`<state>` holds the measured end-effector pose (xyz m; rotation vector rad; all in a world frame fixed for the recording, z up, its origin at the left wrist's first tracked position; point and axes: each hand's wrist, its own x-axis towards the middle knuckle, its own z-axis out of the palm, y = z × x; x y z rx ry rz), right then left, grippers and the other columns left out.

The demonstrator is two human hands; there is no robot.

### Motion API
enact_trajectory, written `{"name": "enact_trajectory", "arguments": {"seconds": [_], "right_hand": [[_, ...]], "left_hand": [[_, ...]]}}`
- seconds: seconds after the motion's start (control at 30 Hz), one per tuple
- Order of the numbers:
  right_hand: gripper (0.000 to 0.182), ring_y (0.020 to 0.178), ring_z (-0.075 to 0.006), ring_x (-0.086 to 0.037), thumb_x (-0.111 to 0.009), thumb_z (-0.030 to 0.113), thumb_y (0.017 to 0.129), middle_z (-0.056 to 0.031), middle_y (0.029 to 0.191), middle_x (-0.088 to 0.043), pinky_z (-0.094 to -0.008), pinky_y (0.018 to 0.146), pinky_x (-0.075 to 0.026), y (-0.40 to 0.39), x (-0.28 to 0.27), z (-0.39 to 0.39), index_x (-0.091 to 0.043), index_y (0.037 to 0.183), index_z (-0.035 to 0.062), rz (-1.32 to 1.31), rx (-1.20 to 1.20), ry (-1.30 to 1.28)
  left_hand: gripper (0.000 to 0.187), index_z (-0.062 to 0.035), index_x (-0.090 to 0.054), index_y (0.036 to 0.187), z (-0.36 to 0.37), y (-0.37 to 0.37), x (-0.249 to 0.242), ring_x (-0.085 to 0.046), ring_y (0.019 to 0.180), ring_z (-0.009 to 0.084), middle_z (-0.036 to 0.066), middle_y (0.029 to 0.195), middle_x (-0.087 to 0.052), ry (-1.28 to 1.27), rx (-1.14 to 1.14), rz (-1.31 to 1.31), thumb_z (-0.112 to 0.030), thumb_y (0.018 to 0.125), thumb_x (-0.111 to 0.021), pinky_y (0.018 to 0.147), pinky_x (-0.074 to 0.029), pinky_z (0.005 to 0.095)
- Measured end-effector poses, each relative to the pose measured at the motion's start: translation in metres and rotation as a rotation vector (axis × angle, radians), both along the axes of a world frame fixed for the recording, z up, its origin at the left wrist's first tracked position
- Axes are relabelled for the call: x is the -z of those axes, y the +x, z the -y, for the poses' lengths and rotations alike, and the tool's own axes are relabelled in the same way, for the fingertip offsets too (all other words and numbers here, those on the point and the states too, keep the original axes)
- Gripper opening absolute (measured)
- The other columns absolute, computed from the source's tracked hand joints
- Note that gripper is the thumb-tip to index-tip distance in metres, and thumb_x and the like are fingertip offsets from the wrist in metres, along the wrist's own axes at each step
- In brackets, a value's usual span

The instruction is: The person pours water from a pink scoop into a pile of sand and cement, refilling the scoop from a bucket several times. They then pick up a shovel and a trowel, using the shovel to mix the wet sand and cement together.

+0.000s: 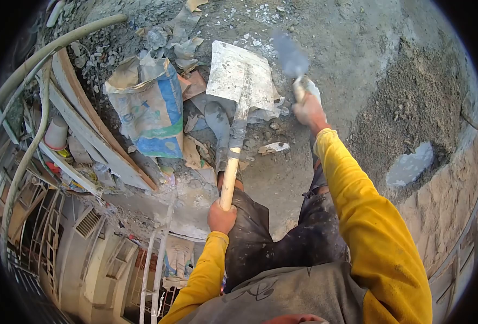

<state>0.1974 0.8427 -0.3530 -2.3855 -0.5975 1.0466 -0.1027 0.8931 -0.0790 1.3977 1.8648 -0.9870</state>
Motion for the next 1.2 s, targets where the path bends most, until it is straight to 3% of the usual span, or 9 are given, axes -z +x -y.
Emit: {"name": "enact_trajectory", "arguments": {"seconds": [0.07, 0.27, 0.37, 0.43, 0.63, 0.73, 0.97, 1.1, 1.2], "right_hand": [[0.037, 0.050, -0.0224, -0.061, -0.066, 0.020, 0.072, -0.0158, 0.069, -0.063, -0.0325, 0.046, -0.048, 0.005, -0.006, 0.004, -0.055, 0.093, -0.0081, 0.071, -0.469, -0.132], [0.040, 0.084, -0.0355, -0.066, -0.066, 0.024, 0.069, -0.0220, 0.088, -0.066, -0.0424, 0.076, -0.050, 0.061, -0.063, -0.055, -0.060, 0.098, -0.0023, -0.347, 0.604, -0.218], [0.022, 0.045, -0.0189, -0.058, -0.061, 0.016, 0.072, -0.0134, 0.059, -0.060, -0.0320, 0.042, -0.045, 0.016, 0.029, -0.005, -0.056, 0.079, -0.0042, -0.069, -0.022, 0.089], [0.020, 0.045, -0.0187, -0.058, -0.059, 0.014, 0.073, -0.0127, 0.058, -0.059, -0.0318, 0.043, -0.045, 0.051, -0.042, -0.045, -0.056, 0.079, -0.0049, -0.575, -0.186, -0.481], [0.030, 0.070, -0.0331, -0.066, -0.057, 0.015, 0.068, -0.0220, 0.073, -0.064, -0.0405, 0.065, -0.050, 0.065, -0.022, -0.055, -0.061, 0.089, -0.0059, -0.134, 0.546, -0.014], [0.030, 0.052, -0.0238, -0.062, -0.060, 0.017, 0.071, -0.0177, 0.067, -0.063, -0.0347, 0.053, -0.050, 0.037, 0.008, -0.032, -0.058, 0.087, -0.0080, -0.258, -0.378, -0.316], [0.036, 0.086, -0.0360, -0.065, -0.059, 0.018, 0.071, -0.0254, 0.088, -0.065, -0.0397, 0.075, -0.050, 0.049, -0.006, -0.062, -0.060, 0.099, -0.0042, -0.135, 0.436, -0.111], [0.034, 0.086, -0.0361, -0.065, -0.061, 0.022, 0.071, -0.0234, 0.087, -0.066, -0.0403, 0.076, -0.049, 0.047, -0.017, -0.073, -0.061, 0.093, -0.0036, -0.491, -0.264, -0.551], [0.036, 0.092, -0.0360, -0.065, -0.058, 0.027, 0.074, -0.0235, 0.092, -0.066, -0.0418, 0.080, -0.048, 0.063, -0.029, -0.087, -0.062, 0.095, -0.0025, -0.466, 0.044, -0.473]], "left_hand": [[0.032, -0.0022, -0.063, 0.092, -0.005, 0.002, 0.003, -0.062, 0.087, 0.0403, 0.022, 0.088, -0.065, -0.004, 0.007, -0.021, -0.018, 0.066, -0.073, 0.076, -0.049, 0.0450], [0.034, -0.0022, -0.064, 0.094, 0.001, -0.001, 0.003, -0.062, 0.087, 0.0399, 0.022, 0.089, -0.065, 0.002, 0.032, 0.004, -0.020, 0.066, -0.072, 0.076, -0.050, 0.0444], [0.035, -0.0023, -0.064, 0.095, -0.002, 0.003, 0.000, -0.062, 0.087, 0.0401, 0.022, 0.090, -0.065, 0.014, 0.045, -0.004, -0.020, 0.066, -0.072, 0.075, -0.050, 0.0444], [0.034, -0.0020, -0.064, 0.094, -0.001, -0.004, 0.003, -0.062, 0.085, 0.0403, 0.022, 0.088, -0.065, 0.036, 0.047, 0.042, -0.019, 0.066, -0.072, 0.074, -0.050, 0.0444], [0.032, -0.0016, -0.064, 0.092, 0.002, 0.000, 0.004, -0.062, 0.085, 0.0401, 0.022, 0.088, -0.065, 0.009, 0.013, 0.006, -0.019, 0.066, -0.072, 0.075, -0.050, 0.0440], [0.032, -0.0015, -0.064, 0.091, 0.001, 0.004, 0.003, -0.062, 0.085, 0.0402, 0.022, 0.088, -0.065, 0.017, 0.019, -0.003, -0.019, 0.066, -0.072, 0.074, -0.050, 0.0442], [0.033, -0.0014, -0.064, 0.093, 0.000, 0.004, 0.003, -0.062, 0.084, 0.0407, 0.023, 0.087, -0.065, 0.015, 0.014, -0.009, -0.019, 0.065, -0.072, 0.075, -0.050, 0.0442], [0.032, -0.0012, -0.064, 0.091, 0.000, 0.002, 0.004, -0.062, 0.084, 0.0410, 0.023, 0.086, -0.065, 0.022, 0.017, 0.017, -0.020, 0.066, -0.072, 0.074, -0.050, 0.0446], [0.031, -0.0010, -0.064, 0.089, 0.001, 0.001, 0.002, -0.062, 0.084, 0.0412, 0.023, 0.086, -0.064, 0.020, 0.014, 0.009, -0.020, 0.066, -0.072, 0.074, -0.049, 0.0447]]}}
